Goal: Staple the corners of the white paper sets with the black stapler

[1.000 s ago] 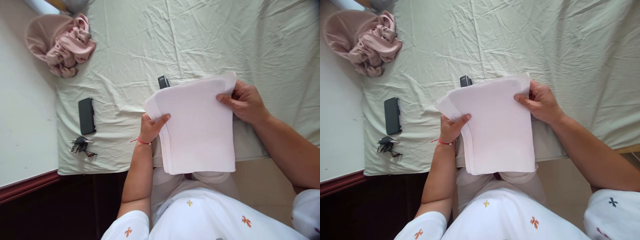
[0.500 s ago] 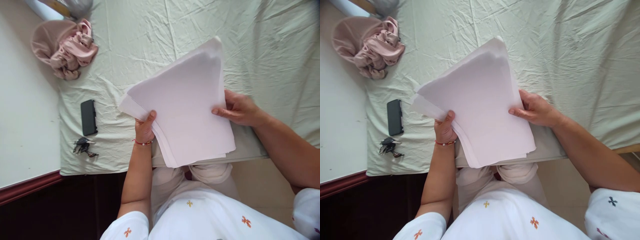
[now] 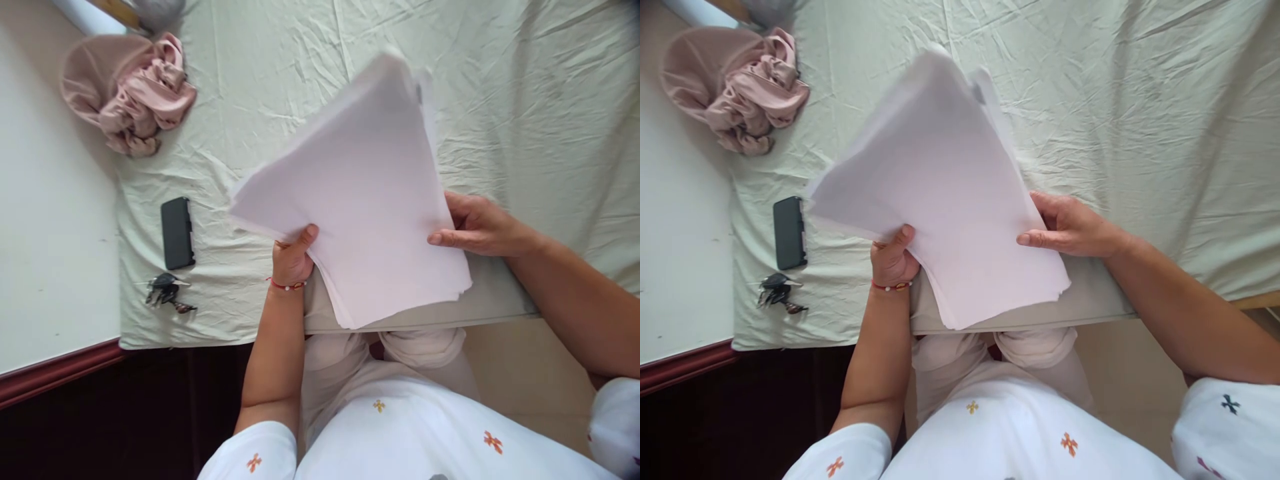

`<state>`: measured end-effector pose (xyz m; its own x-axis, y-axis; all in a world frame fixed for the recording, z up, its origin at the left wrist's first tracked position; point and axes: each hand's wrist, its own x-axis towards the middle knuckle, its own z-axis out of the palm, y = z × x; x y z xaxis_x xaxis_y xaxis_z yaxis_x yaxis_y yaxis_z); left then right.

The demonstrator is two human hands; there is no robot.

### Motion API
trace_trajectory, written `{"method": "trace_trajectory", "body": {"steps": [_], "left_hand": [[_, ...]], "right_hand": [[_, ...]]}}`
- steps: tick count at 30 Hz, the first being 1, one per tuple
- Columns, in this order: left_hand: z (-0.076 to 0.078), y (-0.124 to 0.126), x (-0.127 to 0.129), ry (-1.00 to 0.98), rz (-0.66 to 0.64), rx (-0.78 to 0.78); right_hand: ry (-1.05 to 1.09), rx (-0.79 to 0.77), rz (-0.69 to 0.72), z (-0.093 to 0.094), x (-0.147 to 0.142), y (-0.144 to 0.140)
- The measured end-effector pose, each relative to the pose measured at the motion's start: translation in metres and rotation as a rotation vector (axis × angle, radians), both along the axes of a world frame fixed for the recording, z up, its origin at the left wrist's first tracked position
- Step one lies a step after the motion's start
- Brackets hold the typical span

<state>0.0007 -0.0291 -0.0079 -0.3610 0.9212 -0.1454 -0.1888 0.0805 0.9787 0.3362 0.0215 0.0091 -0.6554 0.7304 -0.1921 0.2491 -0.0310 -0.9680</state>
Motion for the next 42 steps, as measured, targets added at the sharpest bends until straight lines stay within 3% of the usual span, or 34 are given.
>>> {"method": "trace_trajectory", "body": {"steps": [3,7,13,17,21,27,30,34,38,42], "left_hand": [[0.001,0.005,-0.003,-0.072,0.064,0.068],[0.003,0.013,-0.01,-0.122,0.032,0.149],[0.003,0.016,-0.008,-0.146,-0.034,0.149],[0.004,0.013,-0.002,-0.201,-0.023,0.097],[0.006,0.011,-0.001,-0.174,-0.03,0.065],[0.005,0.008,0.003,-0.128,-0.077,0.025],[0.008,0.009,0.003,-0.13,-0.075,0.028],[0.01,0.01,-0.006,-0.085,-0.031,0.107],[0.005,0.007,-0.017,0.054,0.0,0.192],[-0.001,0.003,-0.019,0.181,-0.015,0.193]], "right_hand": [[0.009,-0.022,0.0,-0.002,0.008,0.004],[0.127,-0.114,0.026,-0.003,0.011,0.007],[0.231,-0.118,0.101,-0.004,-0.012,0.002],[0.165,-0.016,-0.098,-0.007,-0.021,-0.007],[0.168,-0.019,-0.322,-0.004,-0.016,-0.008],[0.117,-0.012,-0.351,-0.014,-0.012,-0.011],[0.111,0.073,-0.532,-0.015,-0.013,-0.015],[0.177,0.245,-0.757,0.001,-0.004,-0.014],[0.211,0.332,-0.78,0.014,0.01,-0.012],[0.255,0.329,-0.792,0.013,0.015,-0.014]]}}
